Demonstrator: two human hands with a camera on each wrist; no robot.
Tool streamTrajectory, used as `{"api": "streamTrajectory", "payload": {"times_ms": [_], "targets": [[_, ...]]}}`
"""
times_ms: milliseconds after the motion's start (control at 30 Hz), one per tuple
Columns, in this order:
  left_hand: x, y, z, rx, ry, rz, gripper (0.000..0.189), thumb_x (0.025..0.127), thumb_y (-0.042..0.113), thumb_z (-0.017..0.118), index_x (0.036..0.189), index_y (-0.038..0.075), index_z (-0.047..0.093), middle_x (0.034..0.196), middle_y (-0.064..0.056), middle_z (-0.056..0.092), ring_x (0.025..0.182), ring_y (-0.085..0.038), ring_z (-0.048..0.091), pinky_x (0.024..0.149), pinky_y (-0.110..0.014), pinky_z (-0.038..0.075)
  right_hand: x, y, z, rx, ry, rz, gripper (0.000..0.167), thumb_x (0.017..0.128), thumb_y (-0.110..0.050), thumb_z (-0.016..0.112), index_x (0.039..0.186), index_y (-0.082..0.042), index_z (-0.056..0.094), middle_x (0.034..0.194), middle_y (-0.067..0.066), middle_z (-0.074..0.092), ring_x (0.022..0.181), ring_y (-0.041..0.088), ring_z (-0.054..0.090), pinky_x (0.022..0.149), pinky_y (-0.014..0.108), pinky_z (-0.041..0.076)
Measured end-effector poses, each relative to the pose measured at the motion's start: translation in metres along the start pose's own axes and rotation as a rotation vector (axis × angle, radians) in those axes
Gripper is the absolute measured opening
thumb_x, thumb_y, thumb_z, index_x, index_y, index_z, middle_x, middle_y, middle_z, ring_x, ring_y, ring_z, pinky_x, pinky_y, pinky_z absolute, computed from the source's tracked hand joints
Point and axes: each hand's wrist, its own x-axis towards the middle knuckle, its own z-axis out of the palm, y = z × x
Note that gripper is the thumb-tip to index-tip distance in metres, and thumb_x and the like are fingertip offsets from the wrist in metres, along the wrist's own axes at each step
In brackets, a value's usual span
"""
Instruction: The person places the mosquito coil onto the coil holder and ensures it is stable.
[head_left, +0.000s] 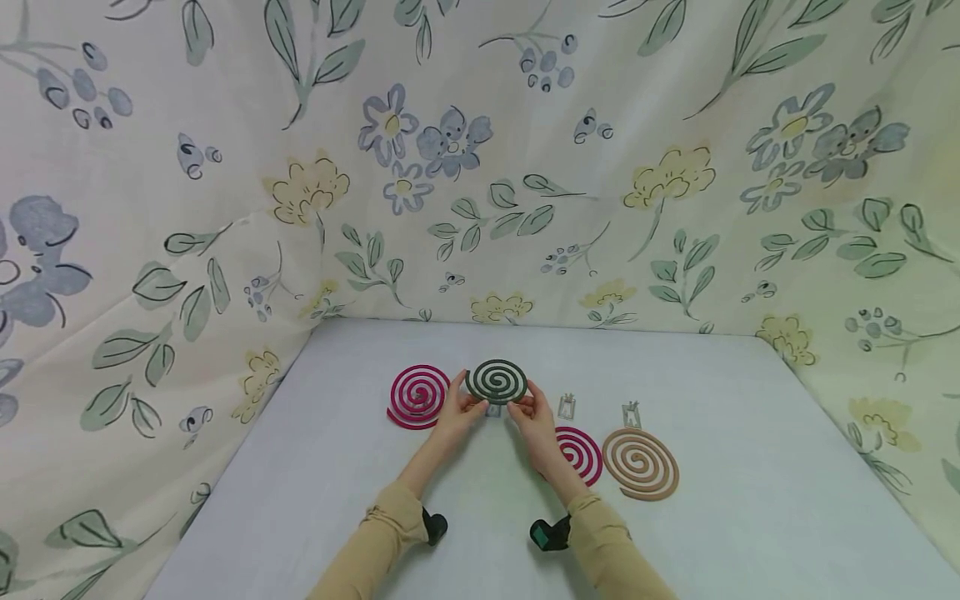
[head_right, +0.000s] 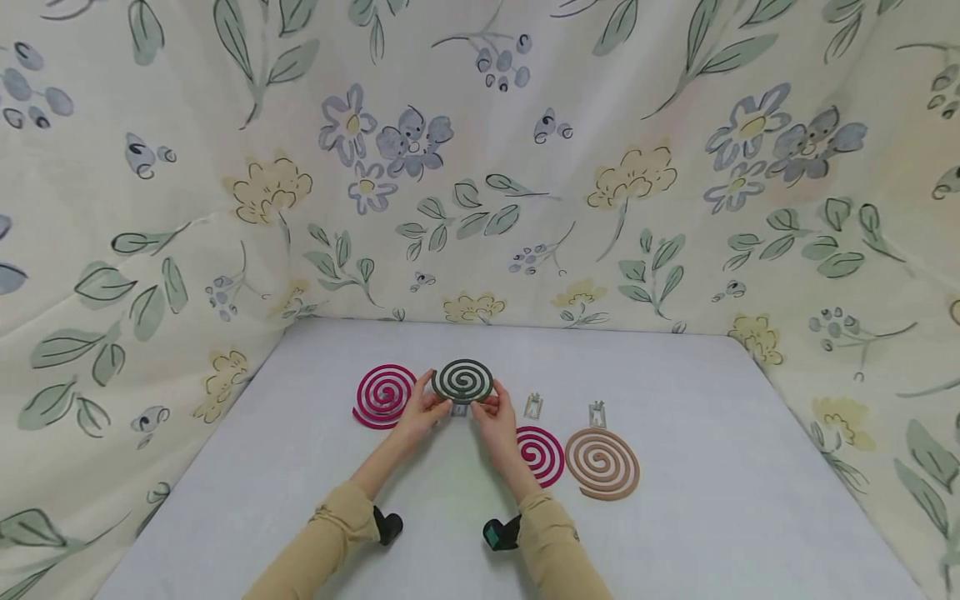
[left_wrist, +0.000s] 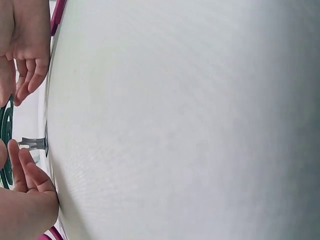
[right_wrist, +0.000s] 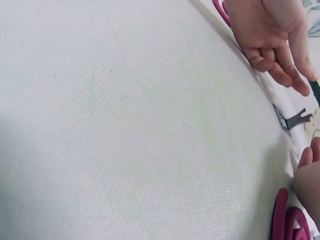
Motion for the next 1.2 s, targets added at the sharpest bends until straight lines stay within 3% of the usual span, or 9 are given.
{"api": "streamTrajectory", "payload": {"times_ms": [500,700,767,800,967,1033,1133,1167,1200], "targets": [[0.004,-0.004,-0.001,-0.012,-0.014,-0.125,0.075,0.089,-0.001,0.06,0.147,-0.003,0.013,0.101,-0.026,0.066,0.076,0.0,0.057,0.076,-0.017,0.044,0.0,0.002,-0.001,-0.019,0.009,0.014,0.06,0.09,-0.001,0.06,0.142,0.008,0.031,0.105,0.017,0.052,0.081,0.004,0.047,0.069,0.01,0.041],[0.003,0.002,0.0,0.005,-0.025,-0.144,0.075,0.089,-0.003,0.058,0.146,-0.006,0.01,0.109,-0.033,0.062,0.082,-0.006,0.061,0.079,-0.022,0.047,-0.001,-0.002,-0.001,-0.041,0.003,0.018,0.06,0.089,0.0,0.06,0.141,0.009,0.031,0.104,0.018,0.052,0.082,0.005,0.047,0.068,0.01,0.041],[0.005,-0.004,-0.002,-0.005,-0.035,-0.106,0.077,0.088,-0.002,0.06,0.146,-0.004,0.01,0.108,-0.031,0.064,0.086,-0.011,0.063,0.081,-0.025,0.048,0.003,0.006,-0.002,-0.041,0.007,0.014,0.06,0.09,-0.002,0.06,0.142,0.007,0.031,0.103,0.014,0.051,0.081,0.004,0.047,0.068,0.01,0.041],[0.008,-0.01,-0.004,-0.027,-0.04,-0.074,0.079,0.087,-0.001,0.062,0.147,-0.002,0.01,0.107,-0.028,0.066,0.088,-0.013,0.064,0.082,-0.026,0.049,0.004,0.008,-0.002,-0.04,0.01,0.014,0.06,0.09,-0.002,0.06,0.142,0.006,0.031,0.102,0.013,0.051,0.081,0.003,0.047,0.068,0.01,0.041],[0.042,-0.089,-0.015,-0.13,-0.119,0.097,0.084,0.085,0.015,0.071,0.146,0.013,0.013,0.094,-0.007,0.073,0.086,-0.012,0.067,0.076,-0.024,0.05,0.003,0.008,-0.002,-0.029,0.007,0.011,0.06,0.09,-0.001,0.06,0.142,0.007,0.031,0.103,0.013,0.05,0.081,0.003,0.046,0.068,0.01,0.04],[0.051,-0.109,-0.015,-0.13,-0.117,0.07,0.083,0.085,0.016,0.071,0.145,0.014,0.013,0.096,-0.011,0.072,0.087,-0.015,0.067,0.076,-0.027,0.051,0.004,0.007,-0.002,-0.028,0.001,0.013,0.061,0.09,-0.001,0.06,0.142,0.007,0.03,0.103,0.013,0.05,0.08,0.003,0.046,0.068,0.01,0.04],[0.038,-0.081,-0.012,-0.123,-0.094,-0.011,0.084,0.085,0.009,0.069,0.146,0.011,0.012,0.104,-0.019,0.07,0.093,-0.02,0.067,0.083,-0.034,0.05,0.003,0.005,-0.002,-0.012,-0.014,0.023,0.061,0.09,0.0,0.059,0.142,0.008,0.029,0.104,0.014,0.05,0.08,0.004,0.046,0.067,0.01,0.04],[0.038,-0.08,-0.012,-0.159,-0.112,0.023,0.083,0.084,0.012,0.072,0.145,0.014,0.015,0.102,-0.016,0.071,0.091,-0.017,0.067,0.081,-0.029,0.05,0.002,0.002,-0.002,-0.005,-0.02,0.027,0.061,0.09,0.001,0.059,0.142,0.009,0.029,0.104,0.015,0.05,0.08,0.004,0.046,0.067,0.01,0.04],[0.033,-0.069,-0.01,-0.141,-0.093,-0.014,0.083,0.084,0.008,0.07,0.145,0.011,0.014,0.104,-0.02,0.069,0.094,-0.021,0.067,0.084,-0.033,0.05,0.001,-0.001,-0.003,-0.003,-0.027,0.025,0.061,0.09,0.001,0.058,0.142,0.01,0.028,0.104,0.017,0.049,0.081,0.005,0.046,0.067,0.01,0.04]]}}
